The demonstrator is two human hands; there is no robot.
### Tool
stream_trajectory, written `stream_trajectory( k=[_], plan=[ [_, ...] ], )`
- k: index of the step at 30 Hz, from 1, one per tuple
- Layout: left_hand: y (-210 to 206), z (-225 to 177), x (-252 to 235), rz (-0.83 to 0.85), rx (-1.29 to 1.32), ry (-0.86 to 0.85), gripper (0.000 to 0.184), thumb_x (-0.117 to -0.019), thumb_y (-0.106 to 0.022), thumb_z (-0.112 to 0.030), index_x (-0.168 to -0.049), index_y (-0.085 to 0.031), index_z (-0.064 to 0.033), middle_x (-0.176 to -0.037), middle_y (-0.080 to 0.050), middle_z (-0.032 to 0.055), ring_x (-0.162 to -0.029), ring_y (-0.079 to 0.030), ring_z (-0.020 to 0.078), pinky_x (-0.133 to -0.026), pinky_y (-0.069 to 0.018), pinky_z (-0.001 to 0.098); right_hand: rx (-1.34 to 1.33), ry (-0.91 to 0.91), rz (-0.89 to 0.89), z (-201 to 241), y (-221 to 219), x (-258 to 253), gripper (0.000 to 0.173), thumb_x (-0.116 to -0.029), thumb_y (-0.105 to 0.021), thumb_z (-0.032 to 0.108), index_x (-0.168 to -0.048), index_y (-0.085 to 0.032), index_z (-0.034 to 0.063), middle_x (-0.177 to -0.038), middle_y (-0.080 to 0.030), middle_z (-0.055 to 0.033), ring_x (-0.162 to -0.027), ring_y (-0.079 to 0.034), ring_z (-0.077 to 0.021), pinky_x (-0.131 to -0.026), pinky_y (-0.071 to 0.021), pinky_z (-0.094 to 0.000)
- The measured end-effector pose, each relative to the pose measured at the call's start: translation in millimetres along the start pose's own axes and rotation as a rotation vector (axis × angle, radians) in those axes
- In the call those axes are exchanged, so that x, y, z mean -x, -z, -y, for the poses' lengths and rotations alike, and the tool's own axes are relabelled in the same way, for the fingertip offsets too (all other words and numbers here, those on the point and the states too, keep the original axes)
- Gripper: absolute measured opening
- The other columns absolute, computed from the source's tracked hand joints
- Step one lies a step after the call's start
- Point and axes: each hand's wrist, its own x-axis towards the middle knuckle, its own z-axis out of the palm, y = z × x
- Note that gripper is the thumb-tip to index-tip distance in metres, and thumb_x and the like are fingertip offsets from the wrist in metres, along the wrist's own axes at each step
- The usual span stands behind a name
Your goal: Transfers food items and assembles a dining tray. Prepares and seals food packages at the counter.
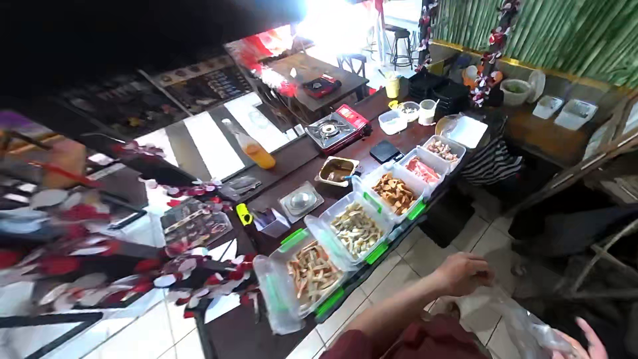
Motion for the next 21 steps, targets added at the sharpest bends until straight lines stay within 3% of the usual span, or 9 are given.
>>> stream_trajectory(
  k=[3, 5, 7, 10, 12, 15, 17, 19, 21],
  plan=[
    [30.5, 38.7, -48.9, -0.200, 0.016, 0.147, 0.010, -0.0952, -0.072, -0.016, -0.102, -0.075, -0.0086, -0.103, -0.072, 0.0047, -0.098, -0.068, 0.0145, -0.091, -0.0582, 0.0376, 0.018, 0.032, 0.131, -12.1, 19.3, -137.8, 0.075, -0.0870, -0.074, 0.004, -0.151, -0.036, -0.0036, -0.119, -0.070, -0.0091, -0.105, -0.070, -0.0154, -0.093, -0.0610, -0.0350],
    [51.6, 55.9, -71.7, -0.348, 0.057, 0.293, 0.033, -0.0916, -0.077, -0.019, -0.121, -0.070, -0.0059, -0.110, -0.071, 0.0071, -0.096, -0.068, 0.0139, -0.087, -0.0595, 0.0339, 0.101, 0.055, 0.187, -1.3, 23.4, -218.3, 0.058, -0.0875, -0.076, 0.016, -0.139, -0.056, 0.0005, -0.122, -0.070, -0.0078, -0.108, -0.069, -0.0139, -0.092, -0.0607, -0.0327],
    [71.6, 77.3, -93.3, -0.466, 0.045, 0.439, 0.047, -0.0914, -0.077, -0.027, -0.132, -0.065, -0.0061, -0.109, -0.071, 0.0082, -0.090, -0.069, 0.0148, -0.081, -0.0603, 0.0346, 0.135, 0.094, 0.244, 13.5, 21.8, -296.5, 0.047, -0.0894, -0.074, 0.018, -0.132, -0.063, 0.0011, -0.123, -0.070, -0.0092, -0.105, -0.070, -0.0146, -0.089, -0.0620, -0.0331],
    [85.9, 124.6, -123.4, -0.684, -0.054, 0.491, 0.030, -0.1071, -0.051, -0.024, -0.103, -0.069, -0.0003, -0.078, -0.066, 0.0048, -0.063, -0.061, 0.0105, -0.060, -0.0553, 0.0305, 0.053, 0.183, 0.298, 22.6, 12.7, -405.1, 0.038, -0.0920, -0.071, 0.009, -0.128, -0.065, -0.0011, -0.122, -0.071, -0.0090, -0.101, -0.071, -0.0151, -0.088, -0.0625, -0.0332],
    [91.6, 156.7, -151.3, -0.732, -0.051, 0.505, 0.030, -0.1088, -0.045, -0.019, -0.102, -0.067, -0.0003, -0.075, -0.062, 0.0026, -0.060, -0.058, 0.0090, -0.058, -0.0536, 0.0287, 0.011, 0.244, 0.294, 20.0, 6.1, -469.7, 0.036, -0.0925, -0.068, 0.004, -0.128, -0.065, -0.0008, -0.122, -0.070, -0.0074, -0.098, -0.071, -0.0147, -0.087, -0.0624, -0.0339],
    [98.8, 202.1, -212.3, -0.698, 0.074, 0.535, 0.020, -0.1012, -0.048, -0.005, -0.112, -0.064, 0.0002, -0.081, -0.066, 0.0047, -0.069, -0.064, 0.0133, -0.067, -0.0582, 0.0338, 0.008, 0.319, 0.221, 14.4, -1.3, -561.6, 0.030, -0.0940, -0.064, 0.001, -0.124, -0.067, -0.0009, -0.122, -0.070, -0.0077, -0.106, -0.070, -0.0159, -0.093, -0.0604, -0.0358],
    [111.7, 227.8, -260.7, -0.657, 0.094, 0.588, 0.024, -0.0970, -0.052, 0.000, -0.117, -0.065, -0.0013, -0.097, -0.070, 0.0066, -0.088, -0.068, 0.0151, -0.084, -0.0591, 0.0366, 0.018, 0.378, 0.191, 11.2, -3.6, -621.6, 0.027, -0.0944, -0.061, 0.000, -0.119, -0.069, -0.0018, -0.123, -0.070, -0.0107, -0.113, -0.067, -0.0197, -0.099, -0.0577, -0.0389],
    [134.4, 259.3, -308.4, -0.587, -0.020, 0.608, 0.028, -0.0986, -0.056, -0.004, -0.124, -0.067, -0.0062, -0.121, -0.069, 0.0077, -0.116, -0.064, 0.0182, -0.103, -0.0530, 0.0419, 0.105, 0.464, 0.179, 14.5, -5.9, -682.6, 0.020, -0.0978, -0.061, 0.003, -0.114, -0.072, -0.0007, -0.123, -0.071, -0.0117, -0.118, -0.066, -0.0217, -0.102, -0.0564, -0.0407],
    [157.6, 294.1, -349.7, -0.524, -0.215, 0.658, 0.029, -0.0978, -0.060, -0.010, -0.126, -0.069, -0.0113, -0.129, -0.065, 0.0103, -0.126, -0.058, 0.0271, -0.108, -0.0471, 0.0499, 0.237, 0.527, 0.179, 20.6, -12.6, -738.0, 0.019, -0.0984, -0.060, 0.005, -0.111, -0.074, 0.0017, -0.123, -0.071, -0.0101, -0.118, -0.067, -0.0194, -0.100, -0.0570, -0.0387]
  ],
)
